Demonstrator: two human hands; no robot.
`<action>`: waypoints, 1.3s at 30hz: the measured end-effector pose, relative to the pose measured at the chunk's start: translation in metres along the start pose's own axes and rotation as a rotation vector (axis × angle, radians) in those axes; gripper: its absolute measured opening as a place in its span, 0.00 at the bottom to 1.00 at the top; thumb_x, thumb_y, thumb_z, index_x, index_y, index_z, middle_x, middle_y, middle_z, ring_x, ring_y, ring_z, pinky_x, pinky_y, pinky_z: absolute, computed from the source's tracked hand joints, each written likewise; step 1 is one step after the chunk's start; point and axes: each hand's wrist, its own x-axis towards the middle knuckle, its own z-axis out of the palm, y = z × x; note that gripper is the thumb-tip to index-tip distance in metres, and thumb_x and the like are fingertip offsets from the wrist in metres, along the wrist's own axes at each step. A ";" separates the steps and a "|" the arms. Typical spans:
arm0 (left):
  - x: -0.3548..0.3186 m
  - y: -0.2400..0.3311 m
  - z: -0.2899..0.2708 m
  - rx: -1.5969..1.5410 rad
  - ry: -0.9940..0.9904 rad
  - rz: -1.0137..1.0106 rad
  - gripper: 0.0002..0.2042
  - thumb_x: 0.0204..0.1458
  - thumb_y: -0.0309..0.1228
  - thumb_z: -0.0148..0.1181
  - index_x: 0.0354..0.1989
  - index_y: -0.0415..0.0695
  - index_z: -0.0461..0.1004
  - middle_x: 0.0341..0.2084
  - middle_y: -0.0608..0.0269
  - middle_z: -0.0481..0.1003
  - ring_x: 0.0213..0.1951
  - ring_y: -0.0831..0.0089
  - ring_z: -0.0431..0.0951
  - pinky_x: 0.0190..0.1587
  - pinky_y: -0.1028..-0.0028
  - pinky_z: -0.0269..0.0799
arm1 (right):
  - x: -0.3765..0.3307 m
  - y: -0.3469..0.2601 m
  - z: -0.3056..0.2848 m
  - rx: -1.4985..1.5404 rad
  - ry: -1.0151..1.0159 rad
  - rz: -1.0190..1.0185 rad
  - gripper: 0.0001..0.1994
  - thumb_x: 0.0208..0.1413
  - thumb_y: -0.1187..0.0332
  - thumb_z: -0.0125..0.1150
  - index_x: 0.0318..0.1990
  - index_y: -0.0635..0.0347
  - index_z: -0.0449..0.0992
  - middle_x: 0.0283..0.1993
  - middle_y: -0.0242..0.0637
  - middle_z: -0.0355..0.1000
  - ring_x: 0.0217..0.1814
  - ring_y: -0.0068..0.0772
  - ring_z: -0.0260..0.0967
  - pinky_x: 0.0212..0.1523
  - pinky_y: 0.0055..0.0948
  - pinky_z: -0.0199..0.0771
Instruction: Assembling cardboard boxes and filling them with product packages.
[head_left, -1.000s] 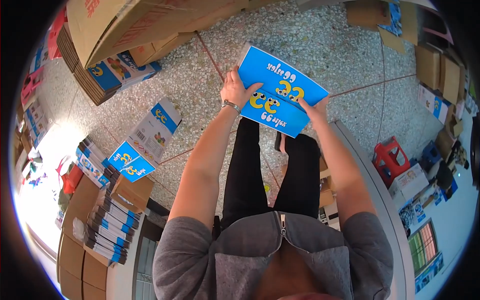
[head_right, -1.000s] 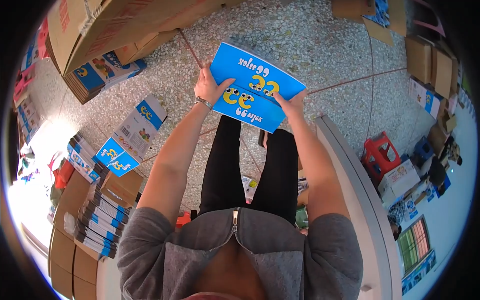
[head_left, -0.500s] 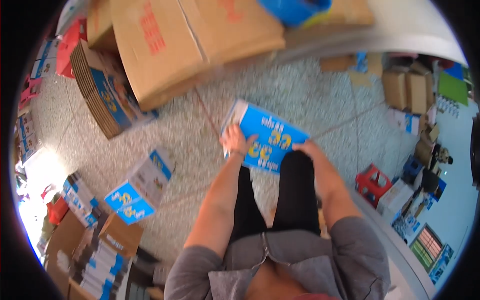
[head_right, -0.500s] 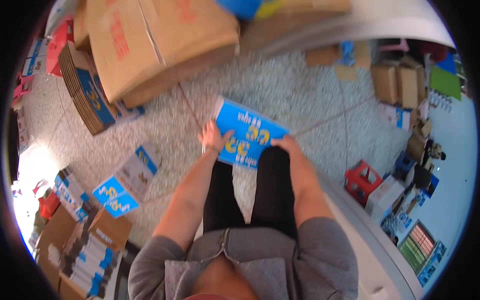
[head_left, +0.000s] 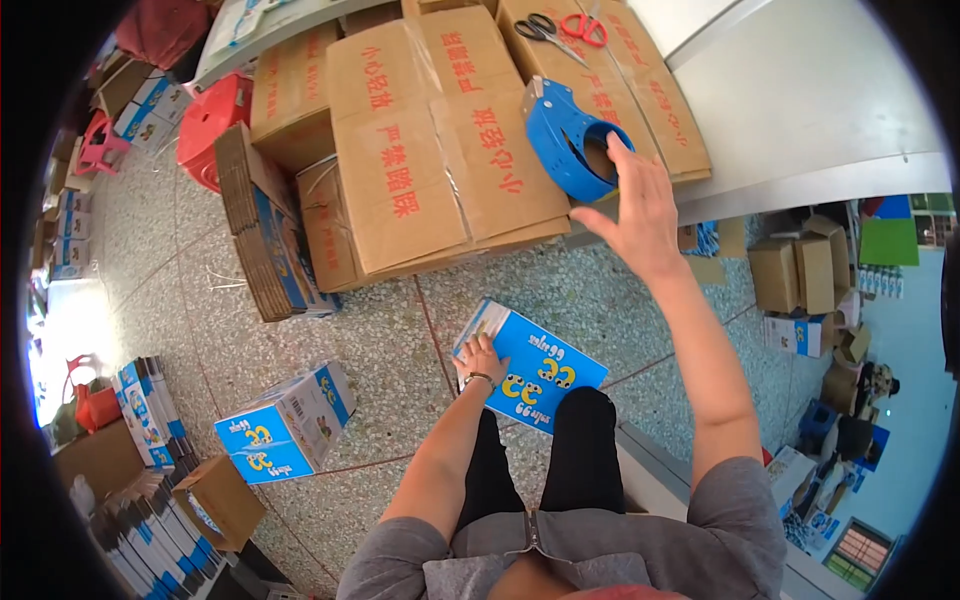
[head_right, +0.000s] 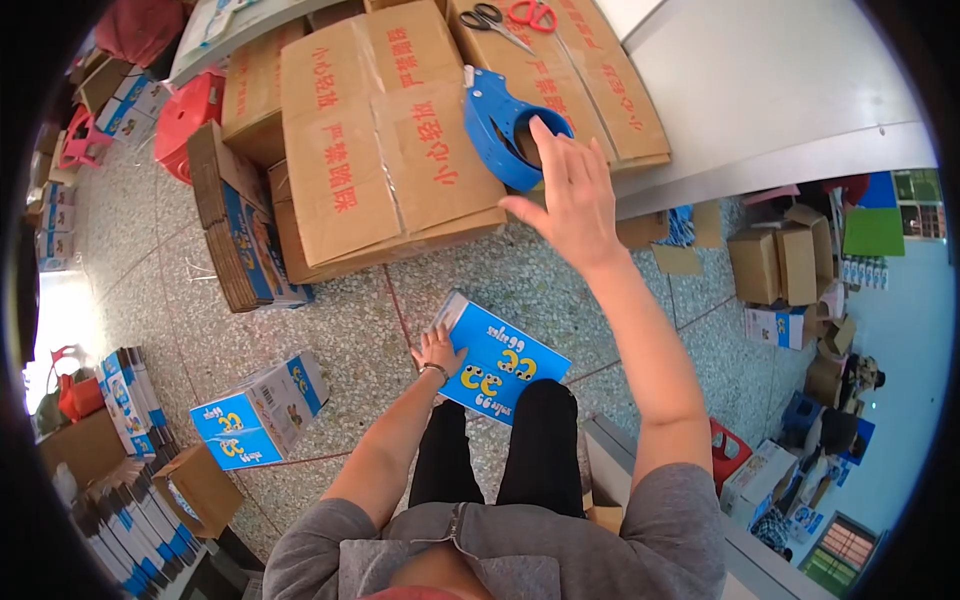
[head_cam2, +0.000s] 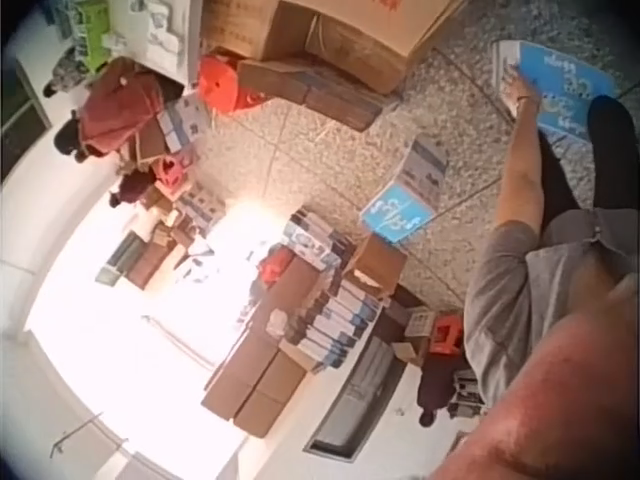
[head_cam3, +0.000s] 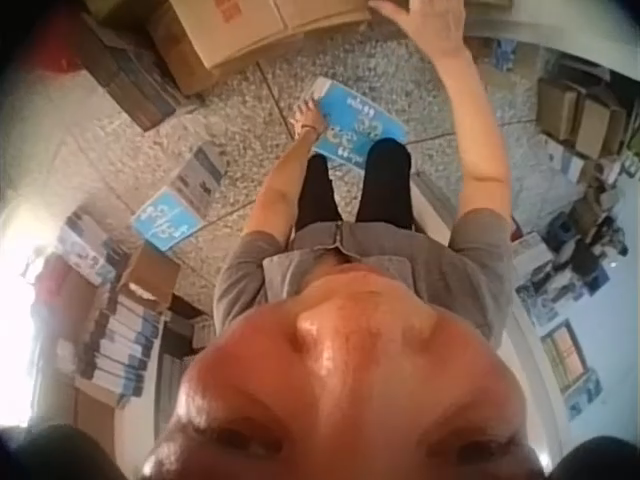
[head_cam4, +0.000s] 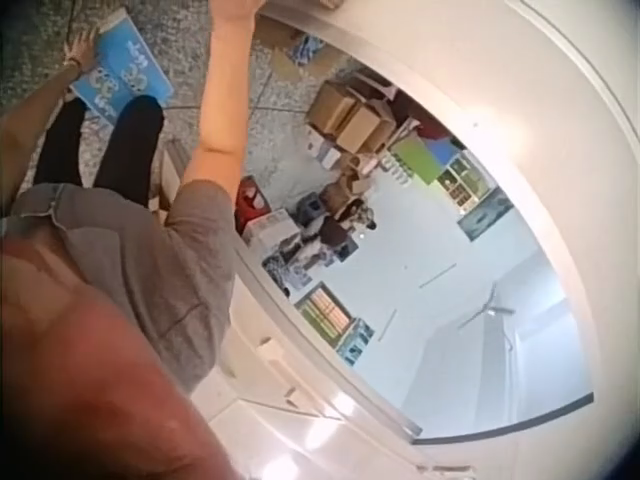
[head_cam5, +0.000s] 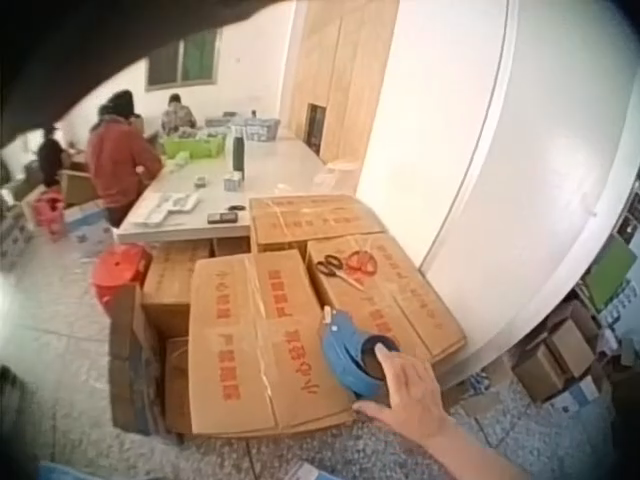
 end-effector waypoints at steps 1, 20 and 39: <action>-0.006 0.002 -0.002 -0.050 0.156 0.072 0.34 0.49 0.49 0.60 0.63 0.48 0.57 0.60 0.57 0.61 0.65 0.56 0.56 0.62 0.45 0.51 | 0.006 0.005 0.006 -0.066 -0.174 0.076 0.38 0.46 0.55 0.68 0.63 0.59 0.59 0.45 0.43 0.73 0.48 0.44 0.71 0.60 0.44 0.60; -0.111 -0.065 -0.157 -1.854 -0.685 0.878 0.38 0.59 0.60 0.36 0.57 0.32 0.66 0.48 0.49 0.73 0.53 0.61 0.72 0.58 0.63 0.63 | -0.167 -0.132 -0.052 0.666 -0.597 -0.201 0.35 0.40 0.64 0.74 0.57 0.57 0.62 0.33 0.37 0.74 0.32 0.36 0.74 0.63 0.71 0.45; -0.140 -0.109 -0.167 -1.479 -0.837 1.211 0.16 0.54 0.32 0.60 0.46 0.34 0.75 0.44 0.52 0.75 0.47 0.65 0.76 0.51 0.68 0.70 | -0.169 -0.151 -0.052 0.569 -0.539 -0.605 0.26 0.61 0.63 0.51 0.64 0.28 0.53 0.33 0.22 0.72 0.39 0.24 0.74 0.70 0.61 0.29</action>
